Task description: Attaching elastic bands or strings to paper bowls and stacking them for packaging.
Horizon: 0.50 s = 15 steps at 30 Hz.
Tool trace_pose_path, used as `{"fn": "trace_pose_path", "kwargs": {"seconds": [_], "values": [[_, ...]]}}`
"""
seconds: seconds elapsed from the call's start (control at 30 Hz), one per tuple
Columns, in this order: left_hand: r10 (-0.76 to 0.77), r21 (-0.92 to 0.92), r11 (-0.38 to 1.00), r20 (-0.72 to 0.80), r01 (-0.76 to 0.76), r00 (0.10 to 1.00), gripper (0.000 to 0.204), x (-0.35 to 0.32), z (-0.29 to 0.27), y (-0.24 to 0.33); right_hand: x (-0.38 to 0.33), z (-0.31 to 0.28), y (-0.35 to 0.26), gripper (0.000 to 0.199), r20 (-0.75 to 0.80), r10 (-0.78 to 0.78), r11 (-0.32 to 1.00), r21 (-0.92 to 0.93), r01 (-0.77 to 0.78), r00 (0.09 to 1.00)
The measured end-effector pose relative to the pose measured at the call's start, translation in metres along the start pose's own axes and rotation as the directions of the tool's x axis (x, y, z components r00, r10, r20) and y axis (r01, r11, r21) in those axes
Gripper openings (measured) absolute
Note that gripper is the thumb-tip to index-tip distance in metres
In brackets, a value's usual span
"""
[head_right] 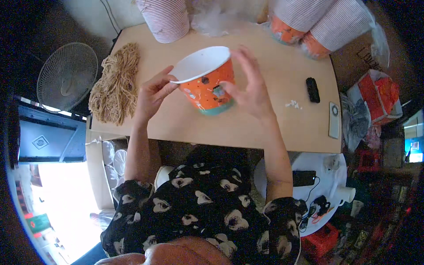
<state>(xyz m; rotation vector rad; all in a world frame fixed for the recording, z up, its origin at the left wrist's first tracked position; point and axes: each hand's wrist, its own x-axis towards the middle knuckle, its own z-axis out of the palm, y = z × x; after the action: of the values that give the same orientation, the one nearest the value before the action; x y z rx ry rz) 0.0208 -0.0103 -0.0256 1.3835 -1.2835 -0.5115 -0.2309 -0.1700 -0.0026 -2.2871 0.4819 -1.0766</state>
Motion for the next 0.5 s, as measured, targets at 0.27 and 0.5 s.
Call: {"fn": "trace_pose_path", "kwargs": {"seconds": [0.27,0.5], "values": [[-0.157,-0.219,0.959,0.118,0.18,0.981,0.022,0.009,0.0,-0.01,0.005,0.026,0.003,0.109,0.181,0.249,0.786,0.536,-0.308,0.951],[0.101,-0.088,0.991,0.056,-0.096,0.993,0.018,0.001,0.002,0.01,-0.006,0.035,0.008,0.113,0.076,0.189,0.848,0.489,-0.201,0.979]]}}
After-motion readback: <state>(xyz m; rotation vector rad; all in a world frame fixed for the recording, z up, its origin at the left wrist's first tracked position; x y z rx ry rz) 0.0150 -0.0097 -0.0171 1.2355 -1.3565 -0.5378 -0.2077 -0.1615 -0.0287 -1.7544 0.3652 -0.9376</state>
